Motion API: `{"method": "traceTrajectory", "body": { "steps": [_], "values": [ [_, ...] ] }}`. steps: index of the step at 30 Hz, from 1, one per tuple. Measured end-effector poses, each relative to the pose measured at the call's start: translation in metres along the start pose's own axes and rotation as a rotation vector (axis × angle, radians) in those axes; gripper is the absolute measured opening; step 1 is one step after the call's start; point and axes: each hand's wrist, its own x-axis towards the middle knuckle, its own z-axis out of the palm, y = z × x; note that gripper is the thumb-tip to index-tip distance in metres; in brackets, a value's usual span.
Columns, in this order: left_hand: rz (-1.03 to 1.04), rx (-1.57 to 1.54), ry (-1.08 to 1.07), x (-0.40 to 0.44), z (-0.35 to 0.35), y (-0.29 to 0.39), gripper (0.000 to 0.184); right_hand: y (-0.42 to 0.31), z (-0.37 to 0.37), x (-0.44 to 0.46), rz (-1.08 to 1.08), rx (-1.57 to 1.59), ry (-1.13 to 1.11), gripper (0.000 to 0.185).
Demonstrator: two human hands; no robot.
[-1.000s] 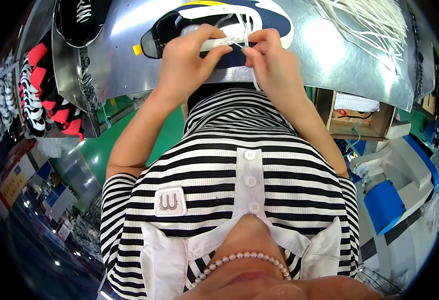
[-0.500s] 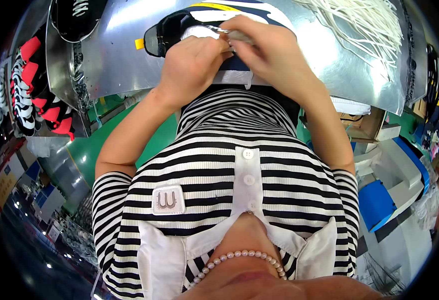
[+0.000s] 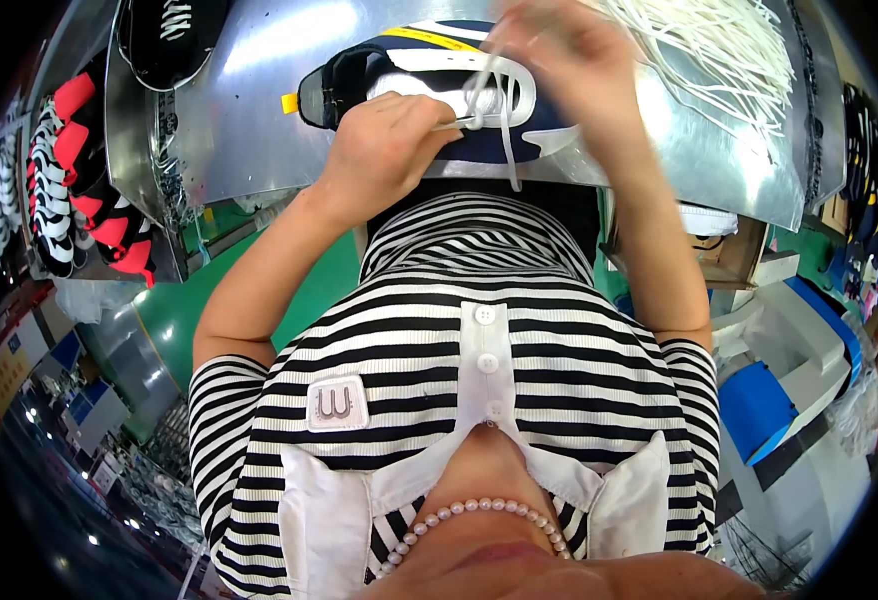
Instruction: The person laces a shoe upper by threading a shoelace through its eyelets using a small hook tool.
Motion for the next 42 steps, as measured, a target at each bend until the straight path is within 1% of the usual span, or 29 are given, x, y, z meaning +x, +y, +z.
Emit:
{"method": "traceTrajectory", "body": {
  "steps": [1,2,3,4,5,6,8,10,11,12,14,15,17,18,19,20,22,23,24,26,29,31,32,33,34,35,37,39,42],
  "values": [
    [-0.050,-0.009,-0.066,-0.002,-0.003,0.000,0.026,-0.027,0.009,0.014,0.043,0.035,0.131,0.018],
    [-0.093,-0.019,-0.130,-0.002,-0.004,0.000,0.030,-0.025,0.009,0.017,0.027,0.014,0.128,0.017],
    [-0.164,-0.096,-0.096,0.002,-0.006,0.004,0.037,-0.023,0.010,0.020,0.010,-0.008,0.125,0.016],
    [-0.230,-0.178,-0.062,0.006,-0.007,0.006,0.044,0.007,0.002,0.011,-0.062,-0.086,-0.010,0.014],
    [-0.247,-0.176,-0.116,0.004,-0.009,0.004,0.052,0.021,0.011,-0.004,0.103,-0.122,-0.051,0.014],
    [-0.446,-0.368,0.025,0.007,-0.003,0.007,0.059,0.028,0.022,-0.008,0.261,-0.162,-0.102,0.013],
    [-0.495,-0.357,0.079,0.008,-0.002,0.002,0.063,0.029,0.027,-0.011,0.367,-0.168,-0.159,0.014],
    [-0.781,-0.493,0.045,0.022,-0.011,0.008,0.062,0.039,0.038,-0.014,0.372,-0.100,-0.189,0.013],
    [-0.818,-0.464,0.016,0.022,-0.012,0.008,0.059,0.039,0.036,-0.013,0.351,-0.215,-0.199,0.014],
    [-0.744,-0.303,0.126,0.022,0.000,0.008,0.053,0.040,0.038,-0.009,0.320,-0.321,-0.219,0.014],
    [-0.769,-0.248,0.128,0.019,0.004,0.006,0.042,0.045,0.036,-0.008,0.294,-0.292,-0.176,0.018],
    [-0.779,-0.249,0.140,0.019,0.007,0.005,0.042,0.042,0.035,-0.007,0.329,-0.310,-0.193,0.020],
    [-0.688,-0.170,0.236,0.018,0.012,0.002,0.039,0.037,0.035,-0.011,0.368,-0.327,-0.206,0.023],
    [-0.711,-0.167,0.249,0.017,0.013,0.005,0.039,0.034,0.036,-0.016,0.282,-0.358,-0.160,0.024],
    [-0.753,-0.241,0.250,0.018,0.011,0.006,0.039,0.032,0.038,-0.020,0.190,-0.388,-0.099,0.026],
    [-0.786,-0.315,0.245,0.020,0.010,0.007,0.038,0.027,0.035,-0.023,0.190,-0.388,-0.099,0.026],
    [-0.778,-0.320,0.252,0.018,0.011,0.006,0.036,0.019,0.028,-0.030,0.243,-0.512,-0.220,0.023],
    [-0.781,-0.332,0.249,0.020,0.012,0.006,0.036,0.017,0.028,-0.033,0.186,-0.589,-0.239,0.015],
    [-0.792,-0.330,0.255,0.020,0.010,0.006,0.036,0.018,0.029,-0.033,0.185,-0.589,-0.239,0.015],
    [-0.790,-0.321,0.245,0.019,0.011,0.007,0.036,0.019,0.027,-0.032,0.141,-0.723,-0.269,0.015],
    [-0.723,-0.283,0.267,0.017,0.013,0.008,0.036,0.022,0.030,-0.031,0.084,-0.758,-0.279,0.016],
    [-0.674,-0.159,0.228,0.017,0.011,0.013,0.036,0.024,0.035,-0.031,0.060,-0.773,-0.288,0.016],
    [-0.667,-0.159,0.223,0.015,0.012,0.014,0.036,0.023,0.038,-0.033,0.065,-0.859,-0.282,0.016],
    [-0.625,-0.096,0.238,0.014,0.014,0.012,0.036,0.023,0.040,-0.031,0.069,-0.944,-0.284,0.016],
    [-0.581,-0.037,0.247,0.014,0.016,0.012,0.037,0.022,0.040,-0.031,0.072,-0.946,-0.277,0.016],
    [-0.675,-0.113,0.241,0.016,0.015,0.014,0.037,0.019,0.039,-0.031,0.063,-0.957,-0.282,0.016],
    [-0.683,-0.169,0.253,0.015,0.017,0.013,0.036,0.015,0.037,-0.031,0.053,-0.964,-0.298,0.016],
    [-0.691,-0.226,0.272,0.015,0.015,0.012,0.036,0.006,0.032,-0.037,0.146,-0.884,-0.257,0.015],
    [-0.695,-0.240,0.254,0.015,0.013,0.012,0.036,-0.003,0.028,-0.042,0.105,-0.842,-0.257,0.015]
  ]
}}
